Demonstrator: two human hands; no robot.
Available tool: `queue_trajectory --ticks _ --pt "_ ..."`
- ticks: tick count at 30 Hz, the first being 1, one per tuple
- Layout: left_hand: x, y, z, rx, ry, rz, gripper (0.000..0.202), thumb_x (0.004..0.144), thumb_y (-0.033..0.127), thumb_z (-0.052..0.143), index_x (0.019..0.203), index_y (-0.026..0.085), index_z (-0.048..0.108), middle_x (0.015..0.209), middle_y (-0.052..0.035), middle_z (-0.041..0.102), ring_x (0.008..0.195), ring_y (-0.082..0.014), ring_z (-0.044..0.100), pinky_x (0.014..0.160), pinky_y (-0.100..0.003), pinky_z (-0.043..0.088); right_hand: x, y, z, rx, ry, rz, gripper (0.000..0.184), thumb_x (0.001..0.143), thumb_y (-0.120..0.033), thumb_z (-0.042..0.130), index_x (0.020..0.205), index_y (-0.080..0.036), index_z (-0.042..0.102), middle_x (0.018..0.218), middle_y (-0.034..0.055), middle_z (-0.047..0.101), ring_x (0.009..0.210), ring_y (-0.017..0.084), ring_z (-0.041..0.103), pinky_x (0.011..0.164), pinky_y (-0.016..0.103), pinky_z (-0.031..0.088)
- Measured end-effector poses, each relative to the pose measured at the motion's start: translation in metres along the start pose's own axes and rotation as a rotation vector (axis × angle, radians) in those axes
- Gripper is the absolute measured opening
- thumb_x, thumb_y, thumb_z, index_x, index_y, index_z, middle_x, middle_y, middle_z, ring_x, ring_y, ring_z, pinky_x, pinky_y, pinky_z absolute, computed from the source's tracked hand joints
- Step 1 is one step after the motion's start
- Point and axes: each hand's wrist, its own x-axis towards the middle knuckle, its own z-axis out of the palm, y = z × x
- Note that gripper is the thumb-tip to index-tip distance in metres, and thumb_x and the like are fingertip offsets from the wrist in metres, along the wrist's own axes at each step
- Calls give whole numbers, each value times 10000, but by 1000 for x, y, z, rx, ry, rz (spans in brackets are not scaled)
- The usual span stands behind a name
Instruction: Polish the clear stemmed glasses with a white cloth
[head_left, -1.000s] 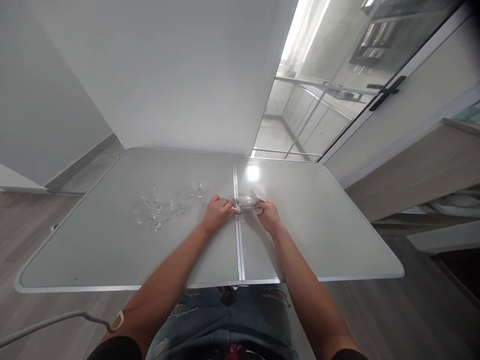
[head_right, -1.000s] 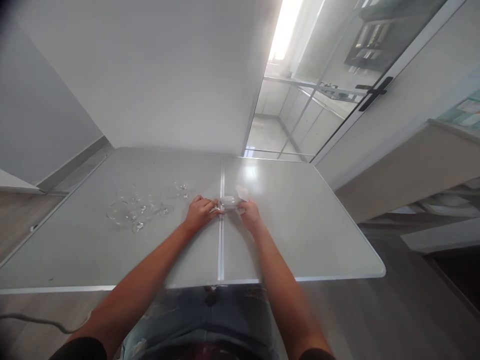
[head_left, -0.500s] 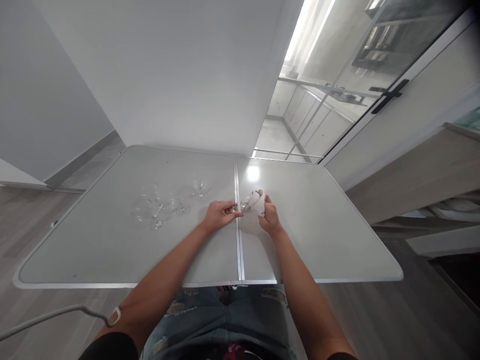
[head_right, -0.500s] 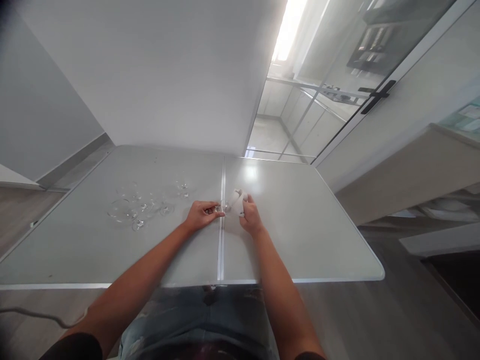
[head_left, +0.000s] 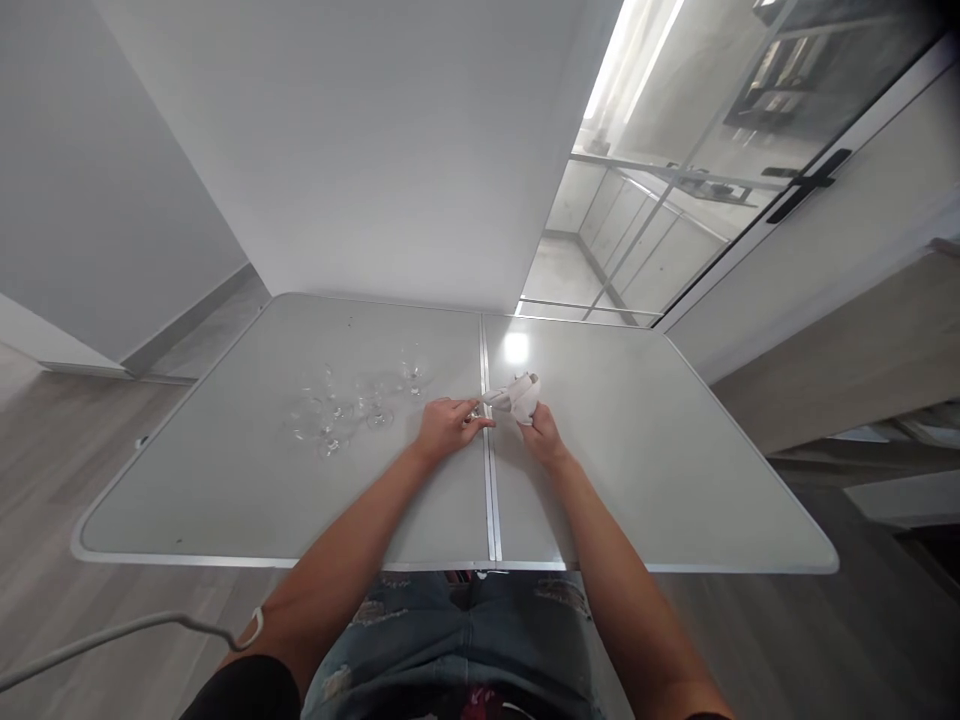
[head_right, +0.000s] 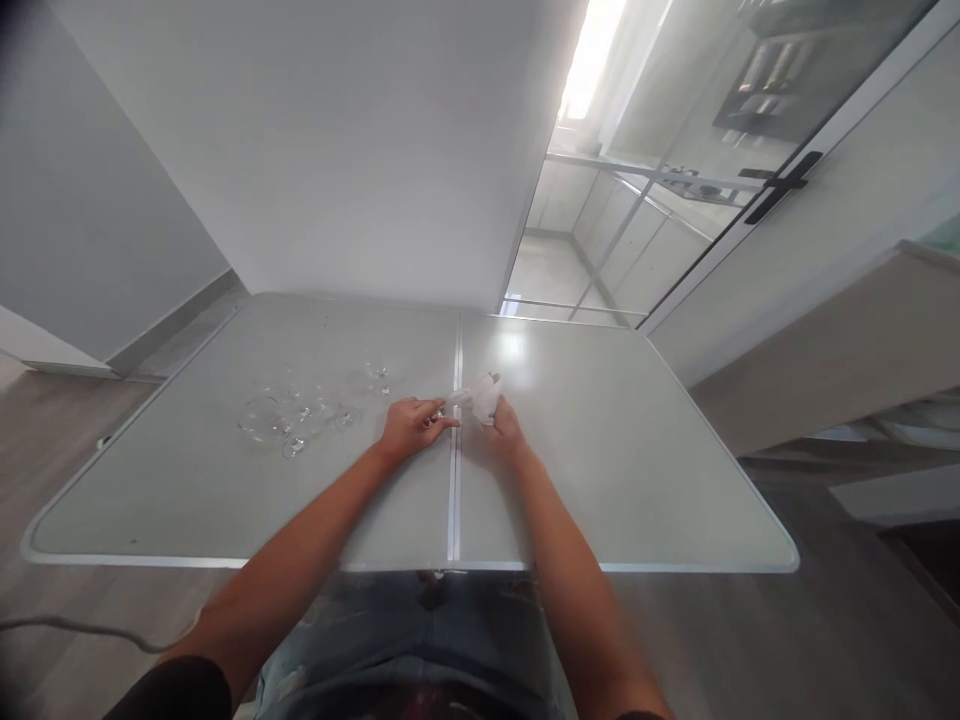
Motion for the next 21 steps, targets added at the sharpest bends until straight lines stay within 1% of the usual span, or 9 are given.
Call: queue_trajectory --ticks 3,6,8,11,13,16,17,19,21 --pt "0 -3 -3 58 -26 59 377 900 577 668 914 209 749 637 -42 711 576 -177 632 613 -310 391 2 -2 0 22 -8 52 131 799 -326 659 742 -209 650 770 40 649 805 230 584 790 380 500" --pt "-1 -5 -3 35 -27 101 371 893 562 686 956 201 748 643 -38 715 580 -167 643 625 -307 402 1 0 -4 126 -16 169 110 756 -302 662 725 -198 644 729 23 626 738 203 545 706 339 475" --pt "0 -5 -2 -1 -8 106 362 887 556 699 969 207 747 658 -31 724 586 -157 649 634 -300 410 -2 3 -6 202 65 228 93 699 -281 666 743 -200 652 740 13 625 739 198 540 700 329 466" --pt "0 -4 0 -30 38 100 342 890 542 706 970 212 743 650 -18 724 567 -146 638 630 -292 412 -5 6 -7 261 194 258 153 657 -262 660 800 -207 674 805 16 646 786 209 560 747 339 471" --pt "0 -2 1 -14 58 105 336 898 528 701 980 205 738 639 -18 718 552 -148 630 618 -296 403 -6 5 -5 247 151 253 174 678 -249 668 845 -209 696 845 30 664 825 224 579 791 355 477" --pt "-2 -1 2 44 44 136 336 915 522 678 981 197 733 640 -30 715 560 -164 634 604 -310 384 -3 2 -2 182 -21 185 104 727 -248 694 826 -217 710 826 43 671 831 239 587 834 379 487" --pt "-3 -1 2 61 36 145 336 920 522 671 971 196 731 639 -33 714 562 -169 636 602 -313 381 -2 1 -1 164 -52 157 82 741 -258 699 814 -224 710 817 44 671 825 241 584 836 385 490" --pt "-4 -1 1 81 26 151 330 925 518 663 951 196 730 637 -34 713 560 -171 634 603 -316 378 1 -1 1 148 -59 125 59 752 -277 699 790 -232 704 809 41 674 814 240 574 825 385 494" --pt "-5 -2 0 83 20 151 320 921 511 668 945 198 730 631 -29 712 552 -168 629 601 -315 377 3 -2 0 160 -61 144 51 743 -274 690 759 -225 693 797 35 673 798 231 567 797 371 493"
